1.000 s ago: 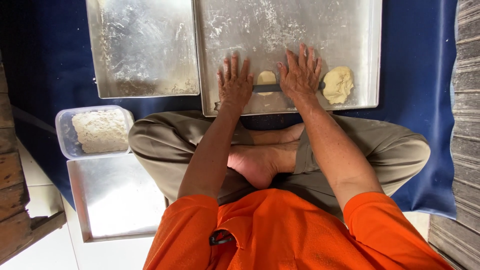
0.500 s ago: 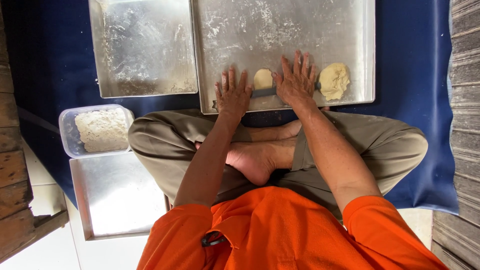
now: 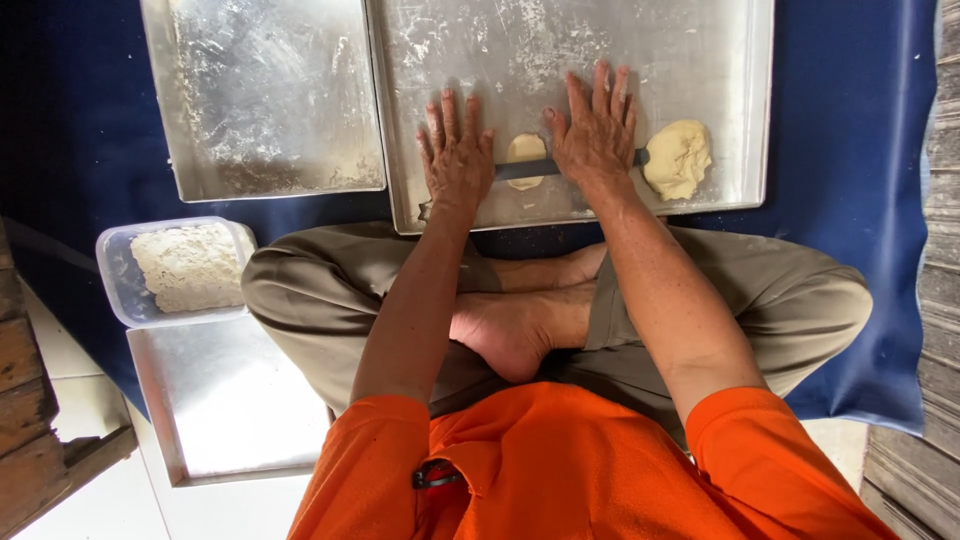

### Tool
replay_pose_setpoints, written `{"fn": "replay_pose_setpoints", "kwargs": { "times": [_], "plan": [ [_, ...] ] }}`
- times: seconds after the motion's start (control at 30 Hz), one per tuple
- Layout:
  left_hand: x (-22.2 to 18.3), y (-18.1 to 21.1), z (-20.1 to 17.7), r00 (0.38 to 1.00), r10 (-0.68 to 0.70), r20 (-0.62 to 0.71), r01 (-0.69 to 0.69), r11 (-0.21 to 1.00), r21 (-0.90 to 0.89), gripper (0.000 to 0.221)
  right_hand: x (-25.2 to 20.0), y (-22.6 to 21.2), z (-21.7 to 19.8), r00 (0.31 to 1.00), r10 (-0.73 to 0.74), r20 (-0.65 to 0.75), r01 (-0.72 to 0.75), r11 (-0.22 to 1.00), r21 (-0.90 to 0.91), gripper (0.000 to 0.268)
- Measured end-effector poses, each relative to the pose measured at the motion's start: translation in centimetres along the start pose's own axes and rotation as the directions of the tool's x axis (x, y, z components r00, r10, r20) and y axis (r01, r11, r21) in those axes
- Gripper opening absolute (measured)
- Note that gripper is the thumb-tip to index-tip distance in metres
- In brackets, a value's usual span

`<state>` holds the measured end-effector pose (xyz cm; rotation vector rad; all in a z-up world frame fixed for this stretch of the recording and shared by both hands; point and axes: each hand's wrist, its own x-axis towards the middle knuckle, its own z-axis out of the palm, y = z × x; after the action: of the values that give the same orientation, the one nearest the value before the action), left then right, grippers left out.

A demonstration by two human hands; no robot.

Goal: A person is preparing star-shaped cookies by rolling out small pieces of dough and using a cutter on a baking tray.

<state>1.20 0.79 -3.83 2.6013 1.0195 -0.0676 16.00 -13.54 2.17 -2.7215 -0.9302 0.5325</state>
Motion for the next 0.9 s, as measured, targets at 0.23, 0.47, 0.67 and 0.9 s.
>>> {"fn": "replay_pose_setpoints", "kwargs": {
  "times": [0.23,0.47,0.67,0.9],
  "plan": [
    [3.0,0.7,-1.0,0.998,0.019,-0.062,-0.019,1.000,0.003,0.053,3.3,0.7,0.8,0.997,-0.045,-0.069,0.046,0.999,0.015,0.057],
    [6.7,1.0,-0.2,0.969,0.120,-0.217,-0.103,0.990,0.092,0.050,6.9,0.7,1.2,0.970,-0.129,-0.207,0.125,0.992,-0.035,0.050],
    [7.9,0.3,1.7,0.946,0.161,-0.280,-0.121,0.980,0.156,0.063,8.2,0.8,1.0,0.884,-0.244,-0.398,0.257,0.966,-0.023,0.037],
    [6.3,0.6,0.2,0.921,0.068,-0.384,-0.077,0.997,-0.006,0.046,3.8,1.7,1.0,0.955,-0.196,-0.225,0.190,0.981,-0.046,0.048]
  ]
}}
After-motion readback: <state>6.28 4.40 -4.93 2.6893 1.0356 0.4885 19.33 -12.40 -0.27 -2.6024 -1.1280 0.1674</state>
